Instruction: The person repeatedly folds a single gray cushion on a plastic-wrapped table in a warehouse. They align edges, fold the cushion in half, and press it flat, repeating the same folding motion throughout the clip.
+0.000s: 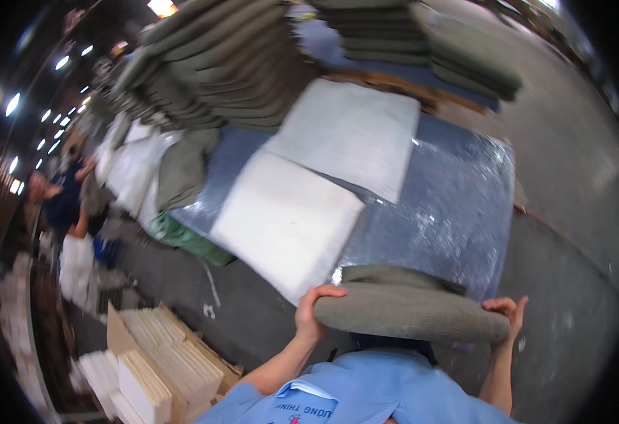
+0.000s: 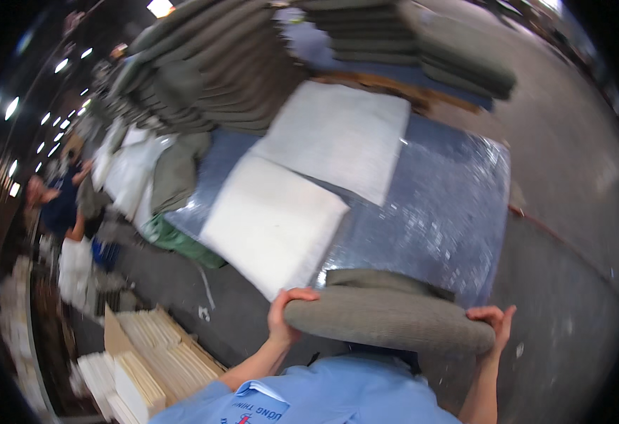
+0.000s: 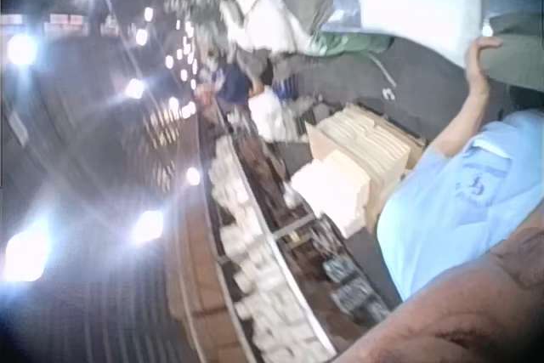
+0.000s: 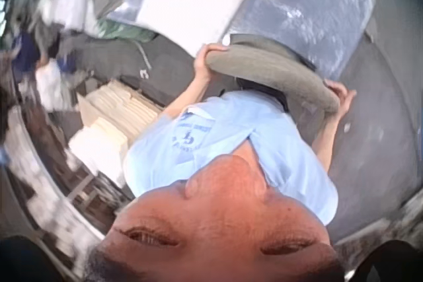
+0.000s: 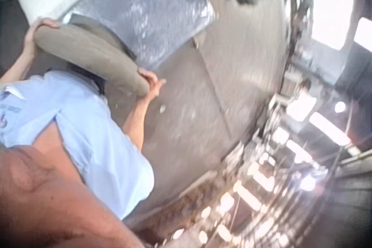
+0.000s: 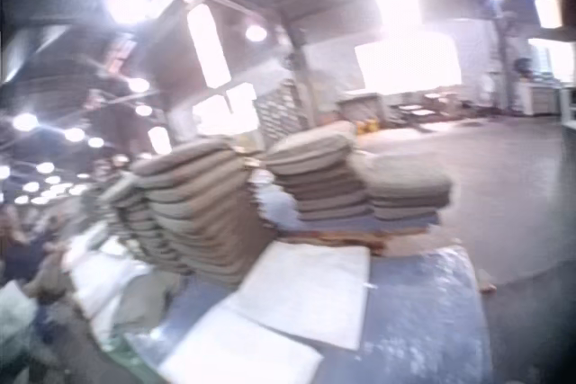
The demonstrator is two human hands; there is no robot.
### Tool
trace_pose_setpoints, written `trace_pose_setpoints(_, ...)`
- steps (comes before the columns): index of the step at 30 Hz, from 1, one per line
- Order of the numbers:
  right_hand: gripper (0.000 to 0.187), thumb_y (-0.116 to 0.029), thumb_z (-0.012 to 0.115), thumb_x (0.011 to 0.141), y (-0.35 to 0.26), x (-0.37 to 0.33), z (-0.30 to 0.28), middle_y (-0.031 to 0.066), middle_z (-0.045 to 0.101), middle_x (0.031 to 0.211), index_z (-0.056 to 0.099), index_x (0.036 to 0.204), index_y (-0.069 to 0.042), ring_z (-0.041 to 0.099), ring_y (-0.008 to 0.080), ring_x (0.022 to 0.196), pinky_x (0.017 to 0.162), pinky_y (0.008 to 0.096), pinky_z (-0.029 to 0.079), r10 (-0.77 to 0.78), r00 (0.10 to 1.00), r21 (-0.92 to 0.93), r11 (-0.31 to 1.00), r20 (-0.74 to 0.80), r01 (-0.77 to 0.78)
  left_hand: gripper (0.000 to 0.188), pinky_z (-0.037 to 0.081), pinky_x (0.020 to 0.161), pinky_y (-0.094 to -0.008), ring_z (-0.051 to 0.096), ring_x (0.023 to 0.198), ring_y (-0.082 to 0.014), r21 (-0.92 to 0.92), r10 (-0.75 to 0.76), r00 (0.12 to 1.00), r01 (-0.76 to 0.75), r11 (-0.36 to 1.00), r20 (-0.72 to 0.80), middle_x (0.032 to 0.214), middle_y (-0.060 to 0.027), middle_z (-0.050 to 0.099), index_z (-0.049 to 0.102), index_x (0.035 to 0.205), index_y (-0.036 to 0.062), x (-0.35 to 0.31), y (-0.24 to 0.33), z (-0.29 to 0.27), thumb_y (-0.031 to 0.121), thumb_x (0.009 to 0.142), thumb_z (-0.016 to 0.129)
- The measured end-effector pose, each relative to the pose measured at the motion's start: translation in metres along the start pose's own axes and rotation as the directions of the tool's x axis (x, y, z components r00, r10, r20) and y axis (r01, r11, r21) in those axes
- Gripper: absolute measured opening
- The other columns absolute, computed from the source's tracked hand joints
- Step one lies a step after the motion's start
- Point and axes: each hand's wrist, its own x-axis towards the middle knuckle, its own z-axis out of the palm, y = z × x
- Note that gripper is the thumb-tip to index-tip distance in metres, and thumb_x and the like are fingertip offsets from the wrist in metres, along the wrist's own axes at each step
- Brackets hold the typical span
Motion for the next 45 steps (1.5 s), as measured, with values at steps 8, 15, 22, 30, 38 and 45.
trace_pose_setpoints(8, 0.061, -0.066, 0.062, 0.093, 0.039, 0.036, -0.039, 0.013, 0.071, 0.08, 0.069, 0.084, -0.006, 0.068, 0.0273, 0.078, 0.082, 0.0386, 0.053, 0.103, 0.992, 0.154, 0.981, 0.075, -0.114, 0.07, 0.05, 0.098, -0.035, 0.069, 0.101, -0.0238, 0.01, 0.023, 0.999, -0.023, 1.0, 0.037, 0.105, -0.0164, 0.075, 0.074, 0.102, -0.0048, 0.009, -0.01, -0.011, 0.047, 0.11, 0.027)
trace_pose_setpoints(15, 0.069, -0.069, 0.048, 0.099, 0.055, 0.042, -0.061, 0.0151, 0.068, 0.109, 0.069, 0.104, -0.003, 0.059, 0.0317, 0.113, 0.104, 0.0513, 0.043, 0.255, 0.93, 0.131, 0.946, 0.264, -0.296, 0.068, 0.05, 0.096, -0.032, 0.069, 0.096, -0.0198, -0.031, 0.061, 0.998, -0.061, 0.998, 0.019, 0.102, -0.013, 0.076, 0.074, 0.103, -0.0031, -0.003, -0.017, -0.012, 0.043, 0.112, 0.024)
trace_pose_setpoints(22, 0.076, -0.072, 0.036, 0.102, 0.047, 0.029, -0.047, 0.0133, 0.069, 0.106, 0.07, 0.099, -0.004, 0.061, 0.0302, 0.109, 0.103, 0.05, 0.046, 0.229, 0.958, 0.062, 0.968, 0.172, -0.242, 0.067, 0.051, 0.094, -0.0309, 0.069, 0.094, -0.0185, 0.016, 0.101, 0.995, -0.101, 0.995, 0.023, 0.101, -0.0117, 0.075, 0.074, 0.102, -0.0024, -0.005, -0.022, -0.017, 0.044, 0.111, 0.027)
trace_pose_setpoints(30, 0.078, -0.071, 0.033, 0.103, 0.051, 0.027, -0.052, 0.011, 0.07, 0.099, 0.071, 0.096, -0.004, 0.064, 0.0284, 0.101, 0.098, 0.0478, 0.05, 0.213, 0.958, 0.114, 0.965, 0.189, -0.237, 0.065, 0.051, 0.092, -0.0306, 0.069, 0.092, -0.0183, 0.003, 0.131, 0.99, -0.131, 0.991, 0.042, 0.099, -0.0119, 0.076, 0.075, 0.101, -0.0032, -0.006, -0.021, -0.017, 0.042, 0.111, 0.029)
trace_pose_setpoints(38, 0.081, -0.07, 0.03, 0.105, 0.061, 0.022, -0.05, 0.0148, 0.071, 0.103, 0.07, 0.105, 0.001, 0.064, 0.0299, 0.103, 0.098, 0.0487, 0.05, 0.133, 0.985, -0.039, 0.991, 0.112, -0.13, 0.064, 0.05, 0.093, -0.0305, 0.068, 0.091, -0.0174, 0.012, 0.163, 0.986, -0.163, 0.987, 0.026, 0.098, -0.0115, 0.076, 0.075, 0.1, -0.0036, -0.013, -0.022, -0.022, 0.04, 0.111, 0.029)
trace_pose_setpoints(45, 0.076, -0.066, 0.038, 0.105, 0.058, 0.019, -0.064, 0.0205, 0.067, 0.115, 0.065, 0.117, 0.004, 0.061, 0.0306, 0.108, 0.101, 0.0501, 0.048, 0.063, 0.996, -0.098, 0.993, 0.056, -0.058, 0.063, 0.049, 0.093, -0.0298, 0.067, 0.092, -0.0172, -0.025, 0.2, 0.978, -0.199, 0.98, 0.065, 0.097, -0.0111, 0.075, 0.075, 0.101, -0.0034, -0.017, -0.024, -0.017, 0.04, 0.111, 0.03)
